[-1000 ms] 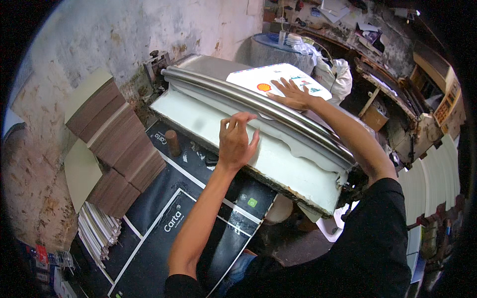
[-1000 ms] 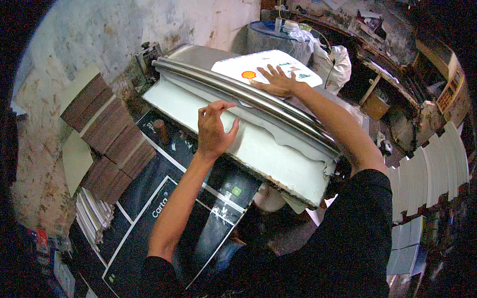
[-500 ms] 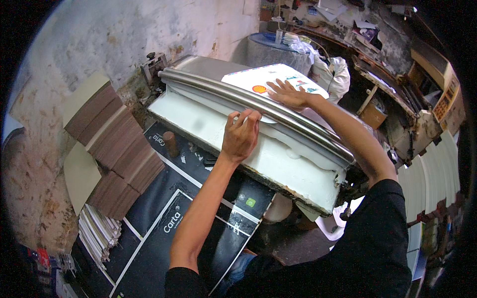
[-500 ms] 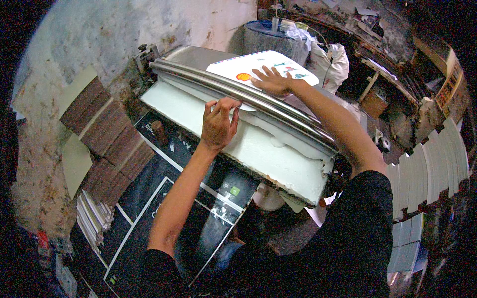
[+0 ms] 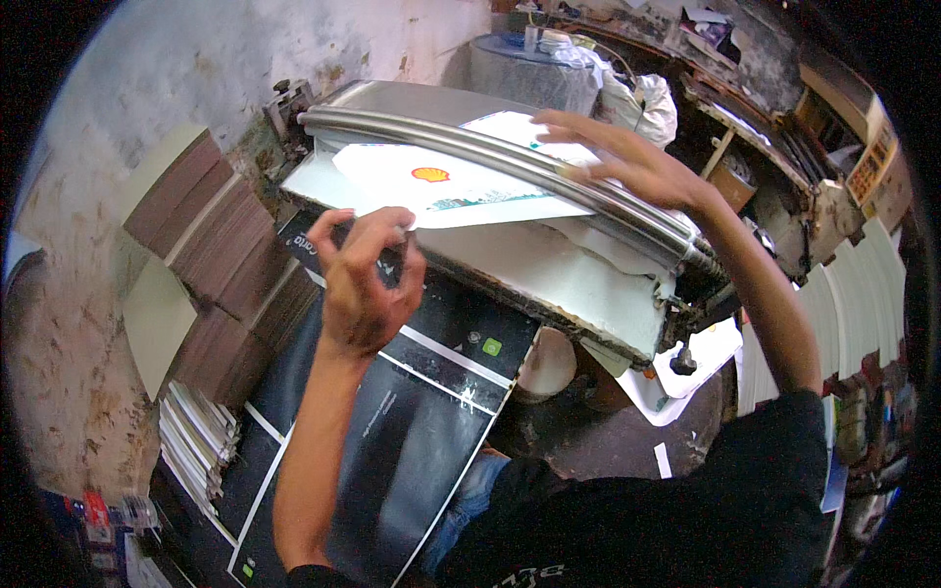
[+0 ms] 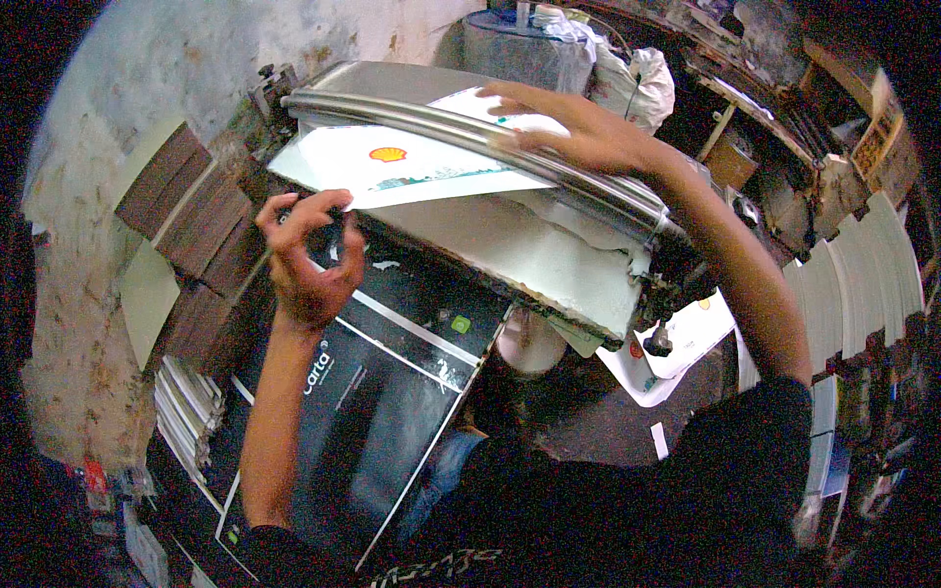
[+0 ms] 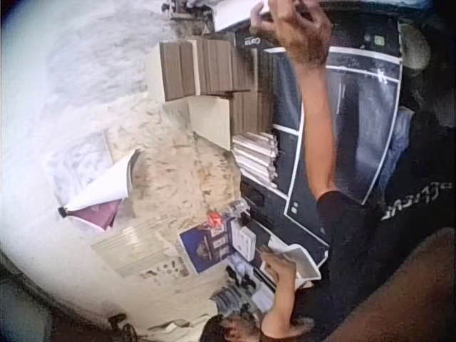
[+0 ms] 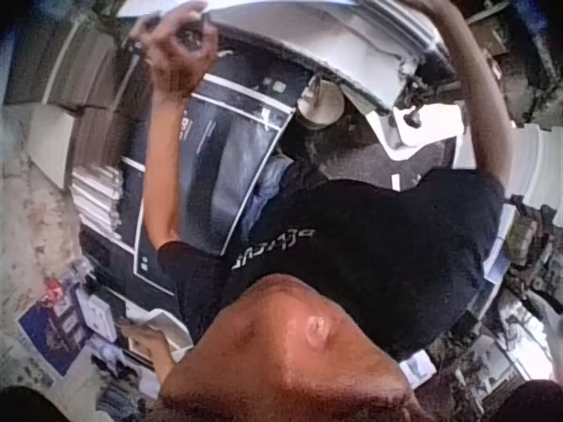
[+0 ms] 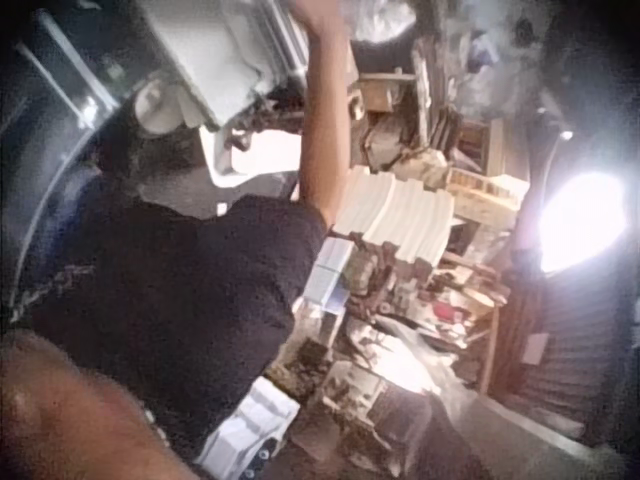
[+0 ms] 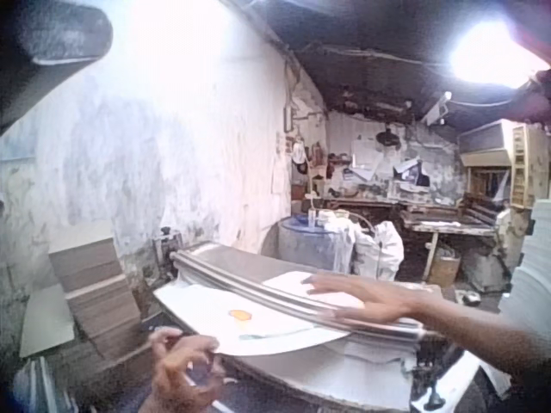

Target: The person assembles cardboard packaging by applying adhesive to sheets of paper using a roller machine, placing cardboard pieces onto the glued surface, and folding edges to secure the assembly.

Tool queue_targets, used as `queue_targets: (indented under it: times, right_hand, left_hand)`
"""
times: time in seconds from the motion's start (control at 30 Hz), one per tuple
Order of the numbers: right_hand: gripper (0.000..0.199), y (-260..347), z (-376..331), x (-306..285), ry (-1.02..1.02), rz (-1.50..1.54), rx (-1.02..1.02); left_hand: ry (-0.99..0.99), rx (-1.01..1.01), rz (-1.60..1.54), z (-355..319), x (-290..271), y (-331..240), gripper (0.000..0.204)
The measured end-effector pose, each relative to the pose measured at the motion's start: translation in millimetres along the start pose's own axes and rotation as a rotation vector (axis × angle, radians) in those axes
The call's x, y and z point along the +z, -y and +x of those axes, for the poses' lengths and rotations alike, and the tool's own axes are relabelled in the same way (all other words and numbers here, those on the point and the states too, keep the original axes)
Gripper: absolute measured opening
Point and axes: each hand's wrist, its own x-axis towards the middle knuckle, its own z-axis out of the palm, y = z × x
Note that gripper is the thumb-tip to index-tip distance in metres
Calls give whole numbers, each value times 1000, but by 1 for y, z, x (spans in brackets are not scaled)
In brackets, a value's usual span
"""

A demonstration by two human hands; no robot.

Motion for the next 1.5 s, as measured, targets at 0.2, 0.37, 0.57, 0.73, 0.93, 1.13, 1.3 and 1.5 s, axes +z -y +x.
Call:
queue_targets:
  times: [0.2, 0.37, 0.57, 0.73, 0.93, 1.13, 1.3, 1.5]
  right_hand:
    - [68, 17, -78, 57, -277, -506, -54]
    - [34, 2, -84, 66, -498, -250, 2]
    - [30, 70, -19, 39, -479, 239, -86]
    - [35, 101, 82, 128, 59, 218, -115]
    - [47, 105, 153, 306, 495, 139, -100]
    - [58, 100, 177, 379, 411, 149, -185]
    - [63, 89, 176, 375, 330, 126, -220]
    - [49, 61, 174, 351, 289, 305, -231]
  left_hand:
    - [-72, -27, 6, 24, -80, -18, 34]
    - [-236, -173, 29, 22, -143, -43, 58]
    - [-202, -552, 53, 19, -262, -87, 66]
    - [37, -1407, 108, -51, -334, -113, 61]
    - [12, -1701, 159, -231, -331, -123, 55]
    - [435, -1263, 650, -246, -287, -140, 61]
    - [777, -1291, 385, -196, -241, -160, 73]
    - [845, -1396, 317, -198, -231, -161, 79]
